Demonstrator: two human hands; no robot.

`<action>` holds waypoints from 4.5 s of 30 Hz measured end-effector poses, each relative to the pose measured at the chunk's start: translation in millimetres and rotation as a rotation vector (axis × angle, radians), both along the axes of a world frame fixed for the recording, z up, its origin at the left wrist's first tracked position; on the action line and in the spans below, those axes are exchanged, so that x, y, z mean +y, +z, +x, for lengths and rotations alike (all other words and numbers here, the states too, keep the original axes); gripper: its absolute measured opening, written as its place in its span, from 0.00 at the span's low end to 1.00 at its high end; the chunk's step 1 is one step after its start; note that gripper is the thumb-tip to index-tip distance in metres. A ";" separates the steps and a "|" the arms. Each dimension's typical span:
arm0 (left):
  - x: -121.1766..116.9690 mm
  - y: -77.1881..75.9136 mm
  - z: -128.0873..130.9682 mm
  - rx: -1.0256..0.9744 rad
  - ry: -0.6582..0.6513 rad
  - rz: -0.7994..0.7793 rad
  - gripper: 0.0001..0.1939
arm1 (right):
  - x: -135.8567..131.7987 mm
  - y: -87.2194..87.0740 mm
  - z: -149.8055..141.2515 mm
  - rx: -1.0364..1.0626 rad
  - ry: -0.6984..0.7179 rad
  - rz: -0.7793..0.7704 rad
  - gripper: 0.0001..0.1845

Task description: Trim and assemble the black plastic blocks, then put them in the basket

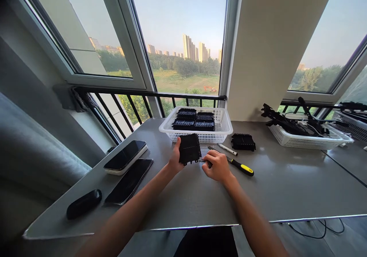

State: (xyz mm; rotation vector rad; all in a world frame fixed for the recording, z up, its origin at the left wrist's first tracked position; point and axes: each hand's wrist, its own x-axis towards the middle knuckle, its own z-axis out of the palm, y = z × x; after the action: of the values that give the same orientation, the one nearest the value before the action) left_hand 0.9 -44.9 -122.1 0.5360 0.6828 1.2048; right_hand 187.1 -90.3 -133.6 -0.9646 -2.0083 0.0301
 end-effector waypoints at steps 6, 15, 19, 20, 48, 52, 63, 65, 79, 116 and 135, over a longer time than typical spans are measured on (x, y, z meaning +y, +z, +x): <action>-10.6 -3.0 10.9 0.019 -0.277 -0.013 0.31 | 11.3 -3.7 8.0 0.197 -0.251 -0.007 0.21; -8.4 1.9 7.2 -0.009 -0.147 0.006 0.33 | 6.4 -4.0 3.9 -0.034 -0.045 -0.090 0.21; -4.4 2.4 2.5 -0.009 -0.098 0.009 0.34 | 2.5 -1.3 2.0 0.032 0.020 -0.099 0.16; -4.4 2.1 2.5 -0.006 -0.107 0.009 0.33 | 2.5 -0.5 2.2 0.084 0.000 -0.083 0.16; -11.6 1.1 8.9 0.030 -0.263 -0.024 0.31 | 8.8 0.1 5.4 0.264 -0.163 -0.041 0.23; -13.8 -0.7 13.5 0.034 -0.285 -0.019 0.31 | 12.3 -4.2 7.1 0.152 -0.149 -0.072 0.24; -2.7 -0.5 1.7 0.024 -0.121 0.010 0.33 | 5.1 -3.6 2.1 0.137 0.039 -0.056 0.16; -4.9 -1.9 3.9 0.022 -0.194 0.024 0.33 | 6.2 -1.2 3.5 0.222 -0.059 -0.022 0.19; -3.4 -1.4 4.8 0.022 -0.125 -0.006 0.33 | 7.0 -8.0 2.4 -0.026 0.048 -0.097 0.21; -9.8 -2.6 7.6 0.032 -0.245 0.029 0.30 | 11.4 -2.9 5.4 0.217 -0.164 -0.053 0.25; -4.5 -0.6 3.0 0.002 -0.168 -0.004 0.34 | 1.8 1.0 3.2 0.174 -0.116 -0.045 0.16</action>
State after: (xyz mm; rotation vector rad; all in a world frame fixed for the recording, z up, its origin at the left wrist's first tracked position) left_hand 3.9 -49.5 -122.7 0.5797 0.6287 1.0454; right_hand 190.3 -88.5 -132.5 -1.0685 -1.7972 0.0935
